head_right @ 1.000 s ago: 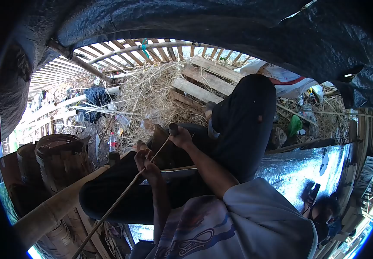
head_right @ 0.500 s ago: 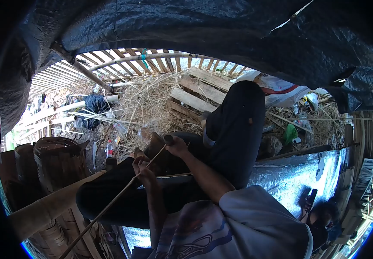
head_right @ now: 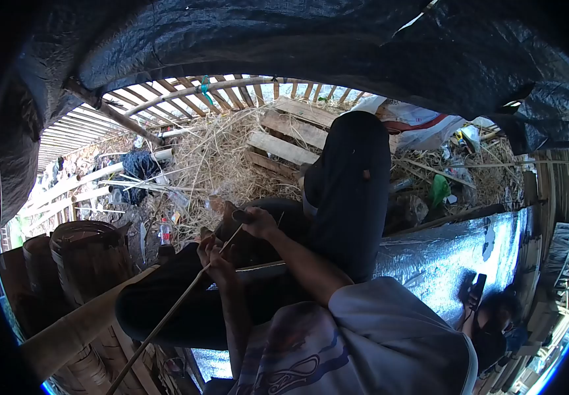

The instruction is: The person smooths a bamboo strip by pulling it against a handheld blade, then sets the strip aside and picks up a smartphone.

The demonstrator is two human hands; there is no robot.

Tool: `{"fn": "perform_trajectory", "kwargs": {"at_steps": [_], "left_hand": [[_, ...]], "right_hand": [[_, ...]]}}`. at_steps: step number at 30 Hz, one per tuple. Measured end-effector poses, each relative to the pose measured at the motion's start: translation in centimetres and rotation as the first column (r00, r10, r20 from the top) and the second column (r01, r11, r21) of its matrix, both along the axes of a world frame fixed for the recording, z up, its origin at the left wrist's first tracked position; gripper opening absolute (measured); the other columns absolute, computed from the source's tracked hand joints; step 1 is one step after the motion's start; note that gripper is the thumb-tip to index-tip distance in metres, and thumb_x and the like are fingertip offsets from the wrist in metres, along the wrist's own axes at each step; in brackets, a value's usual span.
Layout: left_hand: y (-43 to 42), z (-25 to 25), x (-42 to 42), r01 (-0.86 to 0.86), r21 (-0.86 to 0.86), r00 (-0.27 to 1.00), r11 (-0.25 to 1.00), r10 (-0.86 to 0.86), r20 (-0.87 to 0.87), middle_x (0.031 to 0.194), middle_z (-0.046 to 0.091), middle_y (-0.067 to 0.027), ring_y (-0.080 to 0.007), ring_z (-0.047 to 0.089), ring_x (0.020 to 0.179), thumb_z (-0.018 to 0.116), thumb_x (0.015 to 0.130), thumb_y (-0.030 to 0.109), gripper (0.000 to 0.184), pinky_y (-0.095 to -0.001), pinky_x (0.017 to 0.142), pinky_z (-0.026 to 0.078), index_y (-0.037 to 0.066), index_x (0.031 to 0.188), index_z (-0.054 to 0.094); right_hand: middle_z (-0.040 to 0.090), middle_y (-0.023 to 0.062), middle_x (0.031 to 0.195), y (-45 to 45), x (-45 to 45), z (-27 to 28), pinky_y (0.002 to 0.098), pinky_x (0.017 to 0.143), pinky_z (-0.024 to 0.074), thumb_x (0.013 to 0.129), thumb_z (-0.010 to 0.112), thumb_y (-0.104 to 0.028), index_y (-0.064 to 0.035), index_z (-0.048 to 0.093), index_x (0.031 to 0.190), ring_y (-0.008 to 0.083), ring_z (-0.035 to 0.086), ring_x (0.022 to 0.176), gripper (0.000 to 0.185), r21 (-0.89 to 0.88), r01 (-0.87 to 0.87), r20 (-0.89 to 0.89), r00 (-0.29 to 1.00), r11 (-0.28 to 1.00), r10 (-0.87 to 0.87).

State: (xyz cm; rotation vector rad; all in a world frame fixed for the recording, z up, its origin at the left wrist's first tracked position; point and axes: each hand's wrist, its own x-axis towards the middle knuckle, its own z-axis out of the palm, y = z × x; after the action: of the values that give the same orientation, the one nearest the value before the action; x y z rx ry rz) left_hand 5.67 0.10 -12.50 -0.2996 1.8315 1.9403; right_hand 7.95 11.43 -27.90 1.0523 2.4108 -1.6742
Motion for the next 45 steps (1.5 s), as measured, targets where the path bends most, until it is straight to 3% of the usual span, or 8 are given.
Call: {"fn": "perform_trajectory", "kwargs": {"at_steps": [10,12,18,31,45], "left_hand": [[0.5,0.3,0.1,0.062,-0.012,0.997,0.998,-0.062,-0.052,0.127,0.039,-0.0144,-0.0241,0.04,0.116,0.039,0.086,0.017,0.033,-0.0376,0.087,0.041,0.007,0.118,0.037],[0.8,0.3,0.1,0.014,-0.034,0.997,0.999,-0.017,-0.079,0.123,0.045,-0.0153,-0.0249,0.047,0.109,0.038,0.083,0.01,0.032,-0.0359,0.082,0.046,0.007,0.115,0.042],[0.5,-0.7,-0.1,0.022,-0.088,0.997,0.996,-0.027,-0.065,0.122,0.047,-0.0141,-0.0235,0.049,0.103,0.038,0.082,0.01,0.032,-0.0344,0.081,0.046,0.008,0.114,0.042],[0.4,-0.7,-0.1,0.052,-0.078,0.995,0.996,-0.058,-0.079,0.124,0.044,-0.0163,-0.0268,0.046,0.11,0.039,0.083,0.011,0.034,-0.0374,0.081,0.048,0.005,0.116,0.039],[0.2,-1.5,-0.2,0.045,-0.085,0.992,0.995,-0.055,-0.114,0.12,0.046,-0.0143,-0.0255,0.05,0.102,0.04,0.083,0.012,0.033,-0.0349,0.076,0.049,0.006,0.115,0.041]], "right_hand": [[0.062,0.0119,0.087,0.0,-0.3,-0.2,0.0396,0.077,0.0488,0.066,0.065,-0.02,-0.0093,0.057,0.086,0.0321,0.06,0.089,0.024,0.0,0.006,-0.047,0.999,1.0,-0.006],[0.062,0.0118,0.087,0.0,-0.4,-0.2,0.0396,0.077,0.0488,0.066,0.065,-0.02,-0.0091,0.057,0.085,0.0322,0.06,0.089,0.024,-0.002,0.012,-0.057,0.998,1.0,-0.012],[0.062,0.012,0.088,-0.3,-0.4,-0.2,0.0399,0.076,0.0487,0.065,0.066,-0.02,-0.0088,0.058,0.088,0.0314,0.06,0.089,0.026,-0.012,0.022,-0.055,0.998,1.0,-0.023],[0.062,0.0111,0.086,-0.3,-0.5,-0.5,0.0394,0.075,0.0485,0.065,0.067,-0.021,-0.0097,0.058,0.086,0.0301,0.061,0.087,0.026,0.001,0.003,-0.046,0.999,1.0,-0.003],[0.062,0.0105,0.086,-0.4,-0.5,-0.6,0.0395,0.074,0.0491,0.066,0.067,-0.021,-0.0089,0.058,0.085,0.0305,0.061,0.086,0.024,0.038,0.009,-0.069,0.998,0.999,-0.006]]}}
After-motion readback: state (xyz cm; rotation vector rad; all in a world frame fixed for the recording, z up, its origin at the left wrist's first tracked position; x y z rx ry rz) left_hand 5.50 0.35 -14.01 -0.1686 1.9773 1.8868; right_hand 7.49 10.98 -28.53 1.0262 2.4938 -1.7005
